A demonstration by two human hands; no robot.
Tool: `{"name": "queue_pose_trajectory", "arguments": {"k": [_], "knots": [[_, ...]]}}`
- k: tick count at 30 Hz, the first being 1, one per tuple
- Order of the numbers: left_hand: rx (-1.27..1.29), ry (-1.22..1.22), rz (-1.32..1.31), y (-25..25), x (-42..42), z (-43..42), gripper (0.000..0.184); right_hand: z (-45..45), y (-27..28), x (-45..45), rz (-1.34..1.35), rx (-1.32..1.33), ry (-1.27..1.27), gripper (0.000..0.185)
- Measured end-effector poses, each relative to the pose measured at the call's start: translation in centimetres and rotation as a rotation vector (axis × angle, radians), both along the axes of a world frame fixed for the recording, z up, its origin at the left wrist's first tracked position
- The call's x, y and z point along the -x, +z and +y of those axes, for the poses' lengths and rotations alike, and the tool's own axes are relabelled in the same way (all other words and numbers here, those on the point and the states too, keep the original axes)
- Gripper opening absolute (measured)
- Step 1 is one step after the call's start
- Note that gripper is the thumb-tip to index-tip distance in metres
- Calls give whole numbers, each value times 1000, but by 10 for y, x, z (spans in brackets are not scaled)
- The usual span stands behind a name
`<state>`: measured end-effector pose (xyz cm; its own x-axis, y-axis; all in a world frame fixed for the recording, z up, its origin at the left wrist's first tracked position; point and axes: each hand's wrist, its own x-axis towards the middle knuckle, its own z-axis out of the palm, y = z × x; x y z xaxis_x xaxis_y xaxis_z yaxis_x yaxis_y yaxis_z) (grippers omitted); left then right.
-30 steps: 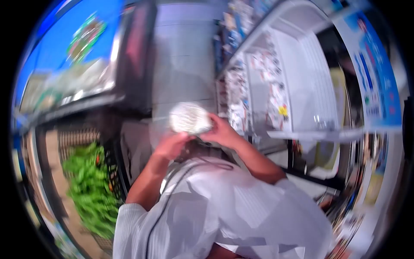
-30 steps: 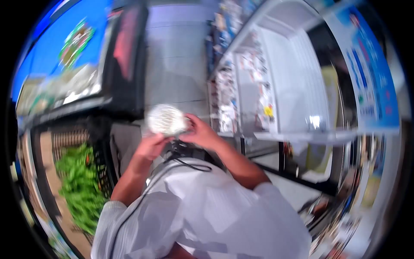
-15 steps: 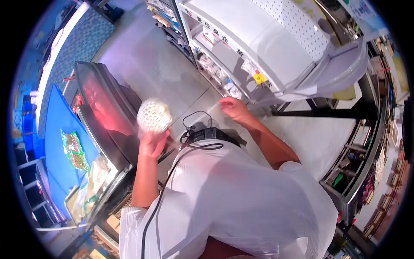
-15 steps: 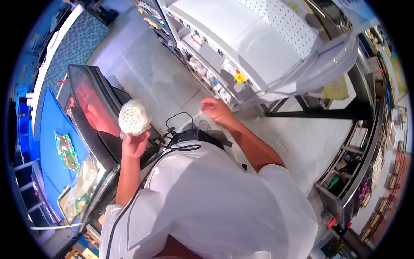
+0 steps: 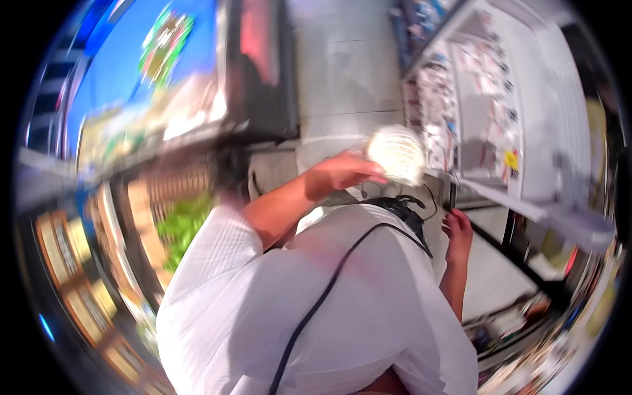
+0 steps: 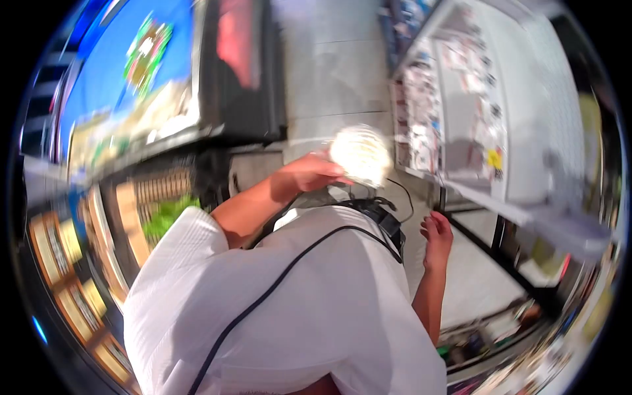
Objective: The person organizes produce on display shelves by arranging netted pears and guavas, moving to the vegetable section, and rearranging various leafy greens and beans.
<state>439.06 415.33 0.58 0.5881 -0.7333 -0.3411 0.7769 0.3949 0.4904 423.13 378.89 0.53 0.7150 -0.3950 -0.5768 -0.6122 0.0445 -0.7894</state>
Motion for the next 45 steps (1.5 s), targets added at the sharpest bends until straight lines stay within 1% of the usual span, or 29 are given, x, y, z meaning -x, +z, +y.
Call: {"name": "queue_pose_trajectory", "arguments": {"k": [2, 3, 4, 6, 7, 9, 11, 13, 15, 17, 19, 22, 24, 25, 26, 28, 29, 30, 32, 33, 34, 35, 36, 37, 38, 40, 42, 45], "knots": [[15, 87, -44, 2, 38, -11, 84, -10, 5, -12, -12, 7, 101, 33], [33, 151, -53, -4, 61, -20, 85, -25, -8, -10, -101, -27, 189, 30], [53, 202, -59, -13, 85, -29, 86, -43, -24, -16, -94, -139, 234, 29], [82, 303, -35, -34, 135, -52, 86, -39, -8, -34, -111, -62, 388, 28], [96, 346, -25, -48, 165, -64, 85, -46, -14, -29, -203, -115, 496, 29], [103, 470, -13, -65, 229, -98, 82, -63, -29, -24, -181, -151, 639, 29], [124, 605, 61, -61, 288, -124, 82, -67, -28, -12, -155, -176, 762, 29], [167, 733, 112, -50, 360, -166, 81, -87, -20, 19, -90, -166, 867, 29], [177, 841, 67, -38, 421, -189, 80, -104, -28, 46, -56, -200, 955, 30], [154, 989, 22, -21, 477, -204, 79, -118, -28, 71, 21, -169, 1011, 30], [120, 1073, 12, -26, 540, -213, 79, -118, -20, 102, 80, -151, 1053, 30], [111, 1228, 24, -30, 627, -232, 81, -107, -16, 133, 43, -103, 1178, 30], [114, 1340, 28, -41, 683, -255, 82, -97, -5, 163, -5, -105, 1241, 34], [116, 1395, 50, -39, 714, -269, 83, -93, -1, 184, -12, -84, 1260, 35], [126, 1429, 34, -38, 742, -283, 78, -87, 0, 202, -23, -70, 1283, 36], [119, 1512, -12, -36, 797, -317, 69, -85, -7, 239, -4, -126, 1374, 38], [144, 1541, -27, -40, 824, -337, 68, -80, -3, 267, 16, -105, 1435, 39], [143, 1569, -45, -43, 851, -353, 67, -79, -1, 290, 44, -147, 1508, 40], [131, 1662, 17, -21, 908, -394, 64, -75, 8, 343, 44, -198, 1626, 41], [99, 1733, 11, -9, 928, -416, 64, -74, -2, 348, 48, -172, 1687, 38], [82, 1794, -2, 2, 951, -431, 63, -71, -11, 365, 71, -261, 1737, 36], [34, 1838, 4, 5, 973, -439, 68, -65, -9, 375, 88, -306, 1774, 34], [-4, 1875, 12, -2, 992, -456, 73, -58, 0, 391, 73, -312, 1819, 33], [-42, 1905, 26, 3, 1013, -471, 78, -53, 16, 416, 61, -317, 1856, 31], [-81, 1963, 36, 9, 1028, -485, 78, -51, 25, 434, 52, -317, 1885, 30], [-149, 2068, 61, 35, 1045, -524, 80, -55, 30, 451, 39, -340, 1954, 30], [-169, 2146, 24, 45, 1054, -569, 81, -72, 36, 468, 29, -426, 2005, 30], [-149, 2231, 2, 62, 1045, -613, 80, -94, 27, 471, 70, -482, 2051, 31]]}}
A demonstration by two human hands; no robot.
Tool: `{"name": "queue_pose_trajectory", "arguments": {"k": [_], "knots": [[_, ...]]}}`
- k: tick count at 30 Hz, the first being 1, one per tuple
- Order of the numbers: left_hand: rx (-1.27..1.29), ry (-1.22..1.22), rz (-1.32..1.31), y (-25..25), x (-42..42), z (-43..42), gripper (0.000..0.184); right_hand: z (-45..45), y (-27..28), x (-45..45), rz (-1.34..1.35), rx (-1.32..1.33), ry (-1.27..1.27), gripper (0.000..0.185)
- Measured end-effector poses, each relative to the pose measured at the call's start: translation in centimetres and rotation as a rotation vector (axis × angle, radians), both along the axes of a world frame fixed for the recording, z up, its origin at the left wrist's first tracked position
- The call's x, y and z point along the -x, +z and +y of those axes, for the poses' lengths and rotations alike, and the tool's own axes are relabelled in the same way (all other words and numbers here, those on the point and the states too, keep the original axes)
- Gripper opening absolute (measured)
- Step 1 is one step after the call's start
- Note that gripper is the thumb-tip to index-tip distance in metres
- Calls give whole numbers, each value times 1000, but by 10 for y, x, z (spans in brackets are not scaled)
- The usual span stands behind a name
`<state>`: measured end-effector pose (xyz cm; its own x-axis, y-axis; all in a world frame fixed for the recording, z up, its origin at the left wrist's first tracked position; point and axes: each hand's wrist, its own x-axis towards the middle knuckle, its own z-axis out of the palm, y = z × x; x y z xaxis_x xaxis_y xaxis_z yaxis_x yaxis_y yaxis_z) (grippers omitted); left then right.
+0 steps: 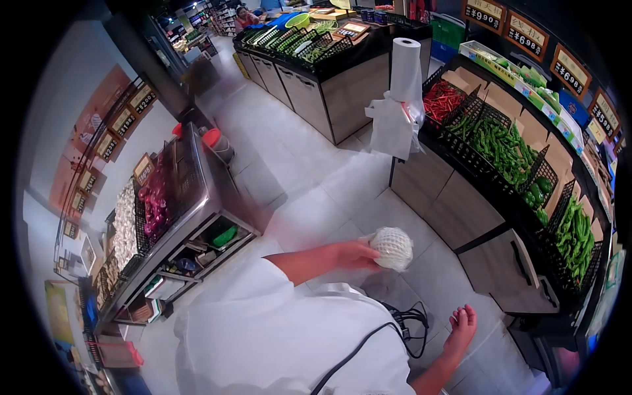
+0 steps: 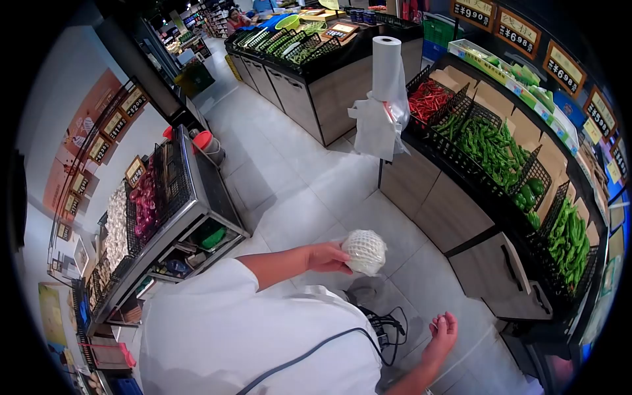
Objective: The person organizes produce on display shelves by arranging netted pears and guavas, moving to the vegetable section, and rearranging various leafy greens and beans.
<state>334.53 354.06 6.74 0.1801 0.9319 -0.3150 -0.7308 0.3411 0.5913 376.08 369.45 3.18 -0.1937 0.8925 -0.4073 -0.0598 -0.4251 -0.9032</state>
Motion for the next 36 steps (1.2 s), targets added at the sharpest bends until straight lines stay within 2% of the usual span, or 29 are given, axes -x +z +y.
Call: {"name": "queue_pose_trajectory", "arguments": {"k": [5, 7, 10, 12, 13, 14, 15, 16, 17, 18, 19, 20, 21, 23, 24, 26, 28, 30, 32, 36], "knots": [[28, -53, -58, -2, -23, -48, 76, -81, -30, -24, 6, 97, -80, 31], [-7, -113, -63, 12, -30, -51, 74, -114, -42, -38, -11, 119, -124, 31], [-29, -204, -73, 3, -42, -43, 70, -167, -44, -56, -53, 119, -255, 21], [-6, -222, 30, 6, -44, -32, 63, -187, -51, -74, -23, 92, -270, 13], [19, -314, 63, 4, -58, -22, 60, -221, -58, -93, -27, 99, -360, 10], [97, -400, -32, -38, -65, -9, 54, -258, -58, -105, 66, 53, -462, 10], [20, -513, -64, -41, -63, 3, 57, -279, -29, -92, 71, 65, -578, 15], [-64, -623, -93, -44, -65, 18, 59, -297, -10, -85, -36, 217, -742, 17], [-159, -657, -226, -29, -77, 20, 66, -331, -3, -84, -115, 164, -738, 14], [-179, -665, -166, -2, -75, 22, 75, -347, -22, -81, -20, 128, -806, 20], [-197, -642, -230, -21, -62, 33, 81, -363, -55, -75, -308, -99, -784, 27], [-134, -671, -228, -52, -38, 56, 86, -377, -37, -62, -156, 122, -854, 35], [-274, -748, -258, -42, -41, 56, 88, -386, -38, -51, -306, 135, -854, 43], [-107, -927, -267, -30, -46, 53, 90, -435, -54, -19, -256, 162, -1037, 46], [-86, -994, -237, 6, -37, 96, 90, -413, -18, 6, -252, 159, -1097, 48], [-31, -1083, -164, 13, -32, 112, 90, -458, -33, 59, -312, 371, -1178, 47], [-48, -1187, -145, 5, -16, 131, 90, -513, -53, 131, -207, 535, -1314, 46], [-56, -1274, -135, 19, -8, 132, 89, -576, -61, 205, -199, 585, -1423, 46], [-63, -1352, -139, 31, -19, 127, 88, -624, -59, 259, -69, 697, -1587, 45], [-113, -1485, -197, 65, -40, 86, 90, -699, -23, 337, -102, 622, -1805, 43]]}}
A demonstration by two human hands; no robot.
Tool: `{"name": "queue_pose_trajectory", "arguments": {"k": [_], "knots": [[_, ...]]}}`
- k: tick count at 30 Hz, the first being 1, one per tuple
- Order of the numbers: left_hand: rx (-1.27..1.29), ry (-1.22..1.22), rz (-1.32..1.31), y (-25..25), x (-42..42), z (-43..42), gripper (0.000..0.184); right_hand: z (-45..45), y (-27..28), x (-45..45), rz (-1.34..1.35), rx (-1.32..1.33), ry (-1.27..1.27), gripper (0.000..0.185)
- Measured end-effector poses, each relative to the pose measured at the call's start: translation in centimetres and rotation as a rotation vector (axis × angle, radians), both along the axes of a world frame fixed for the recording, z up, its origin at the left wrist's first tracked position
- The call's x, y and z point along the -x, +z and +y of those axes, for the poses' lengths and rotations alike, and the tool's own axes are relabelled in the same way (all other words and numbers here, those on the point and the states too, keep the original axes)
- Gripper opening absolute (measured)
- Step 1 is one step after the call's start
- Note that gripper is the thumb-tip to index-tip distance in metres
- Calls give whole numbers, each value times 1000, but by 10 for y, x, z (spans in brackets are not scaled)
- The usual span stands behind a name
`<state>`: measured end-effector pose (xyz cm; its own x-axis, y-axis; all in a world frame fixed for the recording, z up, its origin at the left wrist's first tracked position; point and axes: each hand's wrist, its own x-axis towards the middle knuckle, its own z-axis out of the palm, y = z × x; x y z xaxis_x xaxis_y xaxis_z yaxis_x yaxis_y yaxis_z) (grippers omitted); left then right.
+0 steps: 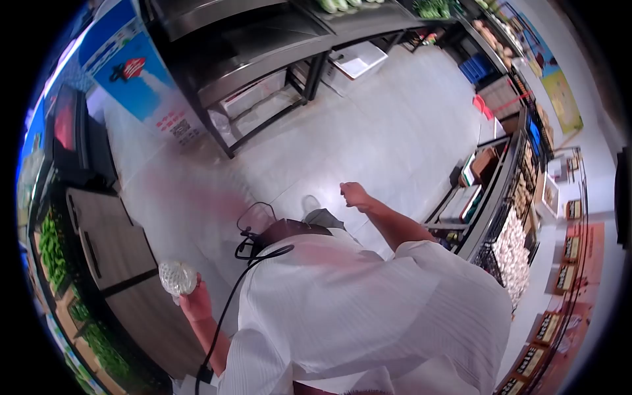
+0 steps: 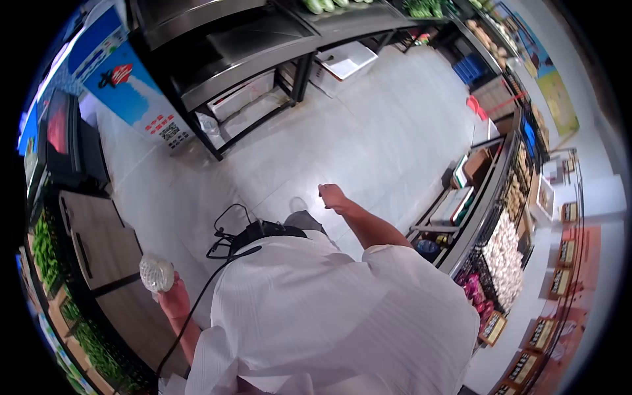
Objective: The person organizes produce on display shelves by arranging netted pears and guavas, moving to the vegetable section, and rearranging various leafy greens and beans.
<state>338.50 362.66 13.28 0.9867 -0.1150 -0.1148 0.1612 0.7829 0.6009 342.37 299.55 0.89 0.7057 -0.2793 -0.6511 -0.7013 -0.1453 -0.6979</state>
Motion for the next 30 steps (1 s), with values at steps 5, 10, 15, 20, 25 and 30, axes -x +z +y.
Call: {"name": "queue_pose_trajectory", "arguments": {"k": [5, 10, 15, 20, 25, 30], "knots": [[19, -124, -3, 34, -16, -86, 87, -65, -3, 51, -116, -119, -92, 37], [2, -219, 60, 30, -39, -210, 84, -150, -3, 44, -151, -370, -179, 23], [98, -224, 90, 31, -41, -385, 84, -305, 34, -21, -191, -194, -18, 69], [190, -291, 98, 55, -59, -530, 86, -449, 160, -172, -330, 96, -38, 82], [163, -405, 90, 67, -96, -607, 86, -539, 167, -248, -275, 282, 51, 61], [-19, -357, 55, 63, -156, -677, 83, -593, 145, -295, -247, 286, 54, 86]]}}
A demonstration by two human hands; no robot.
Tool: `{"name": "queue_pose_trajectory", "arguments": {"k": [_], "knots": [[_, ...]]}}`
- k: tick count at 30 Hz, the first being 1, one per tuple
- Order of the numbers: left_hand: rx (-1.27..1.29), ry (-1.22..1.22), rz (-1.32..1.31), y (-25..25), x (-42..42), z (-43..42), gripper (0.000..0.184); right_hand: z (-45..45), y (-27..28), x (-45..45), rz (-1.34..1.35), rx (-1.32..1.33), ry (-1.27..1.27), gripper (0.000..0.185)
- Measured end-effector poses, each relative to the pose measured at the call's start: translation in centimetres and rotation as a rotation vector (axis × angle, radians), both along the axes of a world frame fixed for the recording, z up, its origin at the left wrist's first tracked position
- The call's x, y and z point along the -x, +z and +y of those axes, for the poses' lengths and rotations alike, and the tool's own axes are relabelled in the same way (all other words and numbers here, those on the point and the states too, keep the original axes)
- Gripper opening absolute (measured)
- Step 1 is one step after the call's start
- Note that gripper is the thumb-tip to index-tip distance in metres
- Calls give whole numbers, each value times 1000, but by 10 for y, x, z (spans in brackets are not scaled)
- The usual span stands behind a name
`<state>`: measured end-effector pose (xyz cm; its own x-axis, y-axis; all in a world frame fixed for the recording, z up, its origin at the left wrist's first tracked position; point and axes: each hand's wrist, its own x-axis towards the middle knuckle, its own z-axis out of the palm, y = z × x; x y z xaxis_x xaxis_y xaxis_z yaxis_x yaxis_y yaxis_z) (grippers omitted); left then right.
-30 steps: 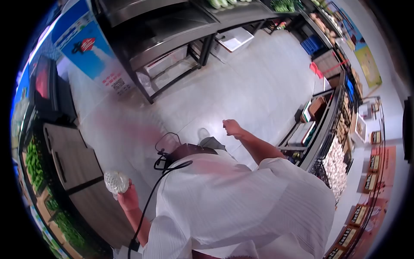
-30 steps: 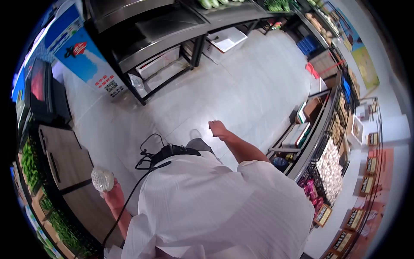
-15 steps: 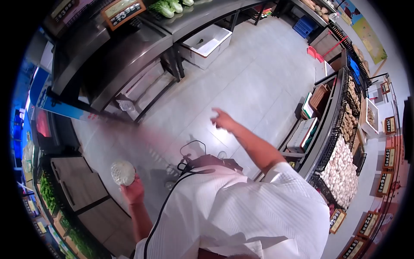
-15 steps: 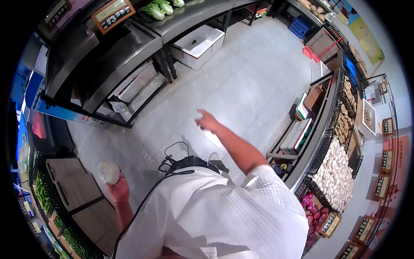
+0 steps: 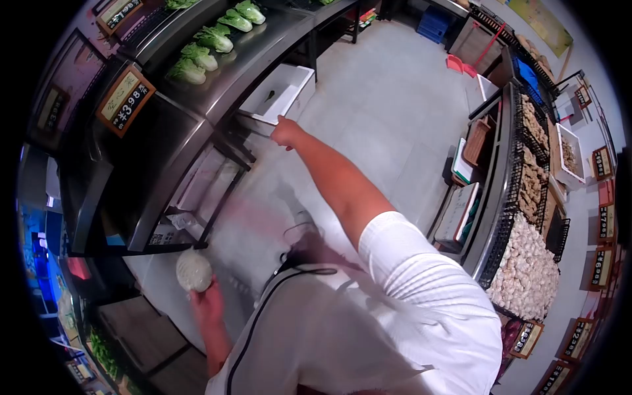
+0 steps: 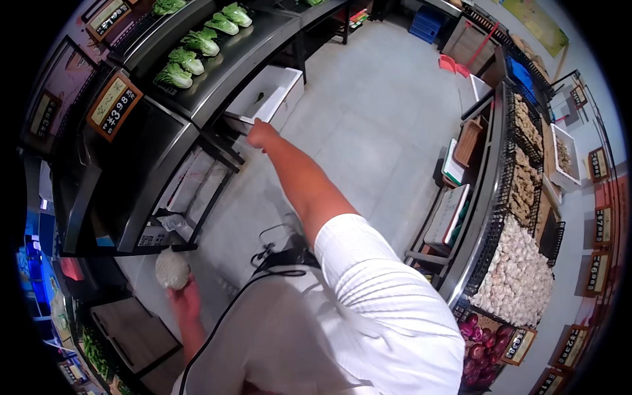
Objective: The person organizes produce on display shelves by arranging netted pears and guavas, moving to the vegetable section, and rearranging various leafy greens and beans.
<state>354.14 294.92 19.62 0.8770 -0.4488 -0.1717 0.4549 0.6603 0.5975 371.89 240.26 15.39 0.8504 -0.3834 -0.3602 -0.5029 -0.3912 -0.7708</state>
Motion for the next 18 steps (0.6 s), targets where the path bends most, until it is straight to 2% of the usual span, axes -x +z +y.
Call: {"name": "queue_pose_trajectory", "arguments": {"k": [1, 2, 4, 8, 10, 11, 13, 16, 18], "knots": [[-12, -7, 20, -20, -21, -5, 83, -4, -10, -12, -8, 4, 27, 86], [-20, -9, 45, -38, -39, -9, 82, -9, 10, -11, 59, -35, 50, 86], [-5, -50, 99, -60, -85, -40, 81, -26, 11, -27, 133, -40, 81, 87], [120, -302, 64, -68, -177, -117, 83, -53, 13, -64, 217, -66, 93, 88], [21, -276, 57, -63, -217, -173, 80, -79, 20, -85, 236, -103, 89, 88], [56, -390, -34, -59, -237, -195, 73, -87, 23, -89, 237, -122, 108, 89], [39, -502, -49, -64, -271, -232, 68, -106, 32, -105, 223, -150, 143, 89], [60, -507, -95, -44, -291, -299, 67, -128, 29, -130, 230, -200, 148, 86], [55, -492, -55, -49, -304, -338, 68, -146, 31, -139, 213, -294, 202, 81]]}}
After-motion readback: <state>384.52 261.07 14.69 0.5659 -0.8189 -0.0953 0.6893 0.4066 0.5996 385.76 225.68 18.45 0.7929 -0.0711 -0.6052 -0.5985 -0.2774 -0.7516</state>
